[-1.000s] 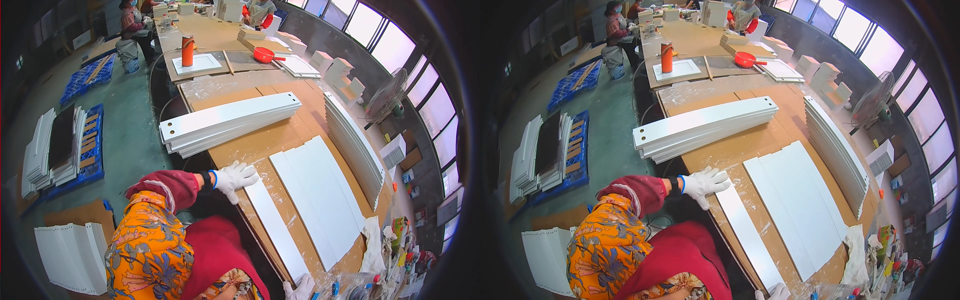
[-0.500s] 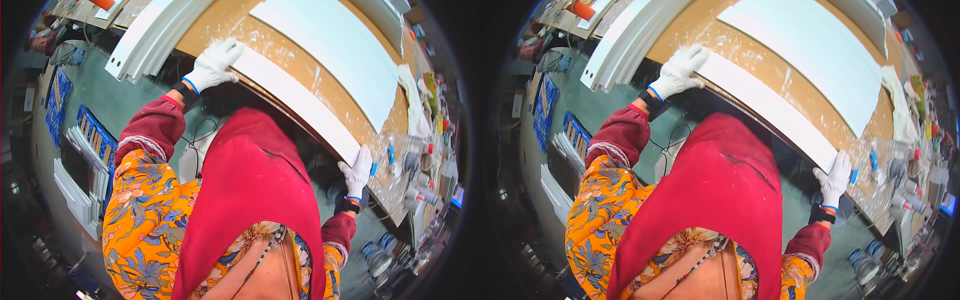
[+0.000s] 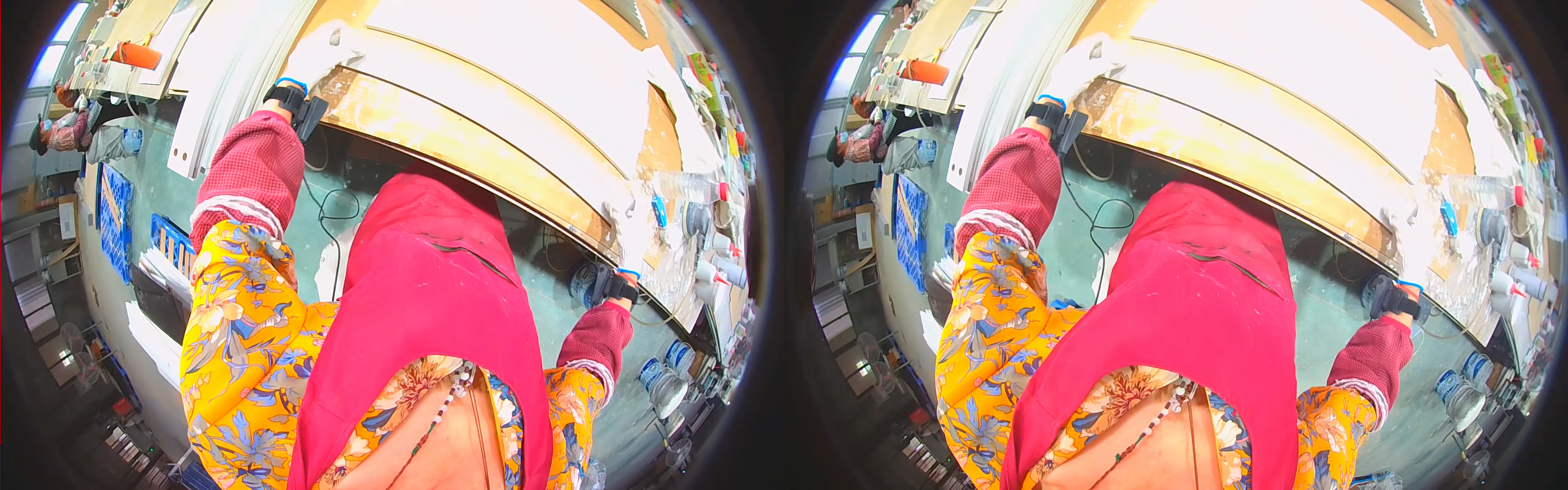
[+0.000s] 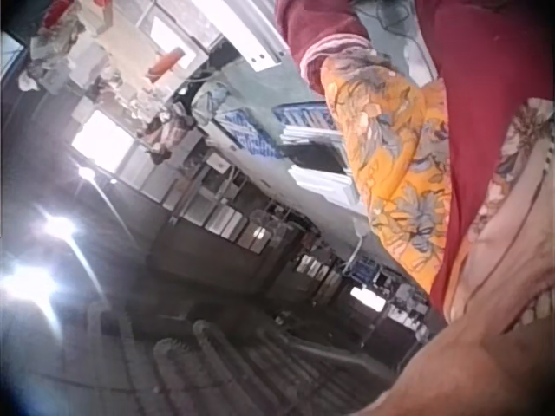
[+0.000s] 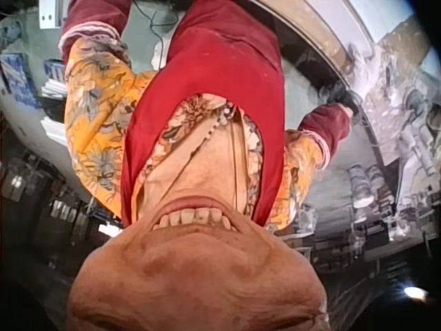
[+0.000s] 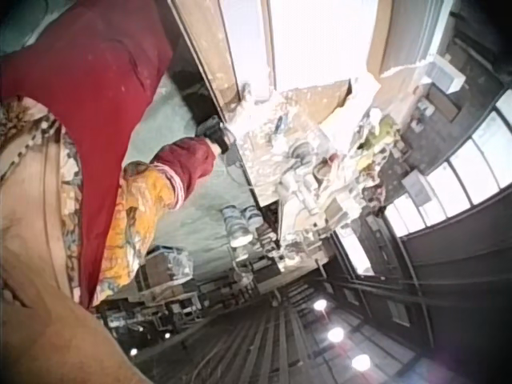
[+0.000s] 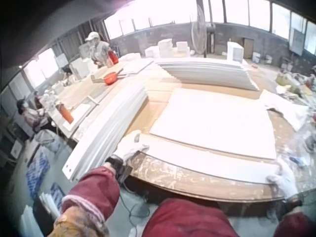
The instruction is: Applying filler/sealant to pre-drilled holes in furniture panels and wiping the surfaces clean with a cloth.
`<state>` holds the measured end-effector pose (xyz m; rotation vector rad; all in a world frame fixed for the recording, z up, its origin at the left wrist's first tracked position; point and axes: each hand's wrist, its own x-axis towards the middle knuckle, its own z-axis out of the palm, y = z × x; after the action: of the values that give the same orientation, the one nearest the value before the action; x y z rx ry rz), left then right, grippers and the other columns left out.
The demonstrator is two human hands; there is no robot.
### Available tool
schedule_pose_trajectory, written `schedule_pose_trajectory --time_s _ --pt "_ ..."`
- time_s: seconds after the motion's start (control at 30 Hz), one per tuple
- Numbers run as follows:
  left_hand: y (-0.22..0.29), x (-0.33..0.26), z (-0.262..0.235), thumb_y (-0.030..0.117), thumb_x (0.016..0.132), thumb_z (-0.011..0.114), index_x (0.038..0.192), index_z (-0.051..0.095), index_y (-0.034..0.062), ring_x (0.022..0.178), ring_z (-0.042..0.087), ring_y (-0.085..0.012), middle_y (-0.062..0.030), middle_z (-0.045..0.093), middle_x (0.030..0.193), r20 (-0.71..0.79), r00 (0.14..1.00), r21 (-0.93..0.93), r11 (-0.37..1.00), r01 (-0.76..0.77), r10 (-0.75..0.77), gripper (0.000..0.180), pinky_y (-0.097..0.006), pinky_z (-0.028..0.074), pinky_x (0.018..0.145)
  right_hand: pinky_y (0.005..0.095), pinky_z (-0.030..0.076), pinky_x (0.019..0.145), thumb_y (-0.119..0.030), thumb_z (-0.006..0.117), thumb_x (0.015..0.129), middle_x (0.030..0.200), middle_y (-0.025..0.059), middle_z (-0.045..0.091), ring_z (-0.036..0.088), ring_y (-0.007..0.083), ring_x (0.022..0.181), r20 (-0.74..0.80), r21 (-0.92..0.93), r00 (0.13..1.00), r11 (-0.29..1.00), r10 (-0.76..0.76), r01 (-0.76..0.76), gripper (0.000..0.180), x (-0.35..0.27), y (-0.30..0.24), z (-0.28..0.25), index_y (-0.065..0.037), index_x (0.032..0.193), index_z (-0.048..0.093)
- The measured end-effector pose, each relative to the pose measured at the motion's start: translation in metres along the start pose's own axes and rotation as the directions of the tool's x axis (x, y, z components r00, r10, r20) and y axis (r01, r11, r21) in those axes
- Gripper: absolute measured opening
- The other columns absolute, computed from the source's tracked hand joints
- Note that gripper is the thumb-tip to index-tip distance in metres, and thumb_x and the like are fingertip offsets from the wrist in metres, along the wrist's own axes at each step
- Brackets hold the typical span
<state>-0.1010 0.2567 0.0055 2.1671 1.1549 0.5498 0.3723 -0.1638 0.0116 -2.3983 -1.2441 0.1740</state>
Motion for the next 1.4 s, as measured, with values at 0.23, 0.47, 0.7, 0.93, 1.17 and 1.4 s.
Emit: schedule_pose_trajectory --time_s 0.23,0.47,0.7,0.93,1.17,1.4 --pt "-0.034 0.026 0.015 0.038 0.08 0.071 0.131 0.051 0.0046 0.112 0.059 -0.0245 -0.0143 0.061 0.122 -0.026 0.999 0.002 1.0 0.02 -0.019 0.064 -0.034 0.045 0.097 0.0375 0.039 0.102 -0.025 0.066 0.084 0.128 0.0149 0.055 0.054 0.027 0.112 -0.052 -0.042 0.999 0.999 0.002 -0.004 0.058 0.008 0.02 0.0 -0.005 0.135 0.048" --pt "0.005 0.055 0.01 0.056 0.081 0.061 0.112 0.058 0.003 0.098 0.062 -0.0328 -0.0212 0.064 0.105 -0.064 0.985 0.36 0.917 0.171 -0.158 0.062 -0.04 0.047 0.084 0.0394 0.045 0.093 -0.033 0.062 0.086 0.122 0.018 0.058 0.057 0.0311 0.107 -0.046 -0.081 0.982 0.979 0.184 -0.187 0.052 0.036 -0.038 0.018 -0.006 0.129 0.052" --pt "0.036 0.068 0.015 0.055 0.082 0.059 0.105 0.06 0.0019 0.091 0.061 -0.0309 -0.0179 0.063 0.096 0.128 0.976 0.345 0.931 0.122 -0.175 0.057 -0.037 0.046 0.081 0.0411 0.047 0.088 -0.041 0.058 0.087 0.109 0.0197 0.063 0.06 0.0339 0.104 0.03 0.014 0.955 0.956 0.294 -0.294 0.048 0.04 -0.019 0.003 -0.007 0.121 0.054" --pt "0.057 0.082 0.014 0.05 0.084 0.058 0.095 0.06 -0.0001 0.072 0.052 -0.0189 -0.0102 0.057 0.077 0.194 0.958 0.288 0.946 0.151 -0.212 0.051 -0.032 0.043 0.069 0.0421 0.046 0.08 -0.042 0.057 0.085 0.097 0.0201 0.064 0.061 0.0362 0.091 0.072 -0.037 0.933 0.935 0.354 -0.352 0.043 0.065 -0.026 -0.009 -0.004 0.107 0.058" --pt "0.044 0.107 -0.004 0.049 0.086 0.057 0.081 0.057 0.0027 0.067 0.049 -0.0136 -0.0059 0.054 0.07 0.232 0.93 -0.007 0.955 0.297 -0.287 0.046 -0.032 0.041 0.062 0.0462 0.045 0.08 -0.043 0.056 0.084 0.094 0.0265 0.063 0.06 0.0426 0.094 0.192 -0.081 0.901 0.921 0.389 -0.381 0.046 0.099 -0.034 -0.022 -0.002 0.104 0.056" --pt "0.078 0.161 0.04 0.063 0.077 0.053 0.114 0.053 0.0021 0.108 0.056 -0.0424 -0.0274 0.057 0.115 0.054 0.986 0.411 0.903 0.121 -0.157 0.071 -0.05 0.042 0.09 0.053 0.043 0.088 -0.057 0.05 0.084 0.107 0.0321 0.059 0.056 0.0478 0.103 -0.082 -0.256 0.945 0.909 0.318 -0.328 0.063 0.187 0.001 -0.008 -0.001 0.114 0.053"
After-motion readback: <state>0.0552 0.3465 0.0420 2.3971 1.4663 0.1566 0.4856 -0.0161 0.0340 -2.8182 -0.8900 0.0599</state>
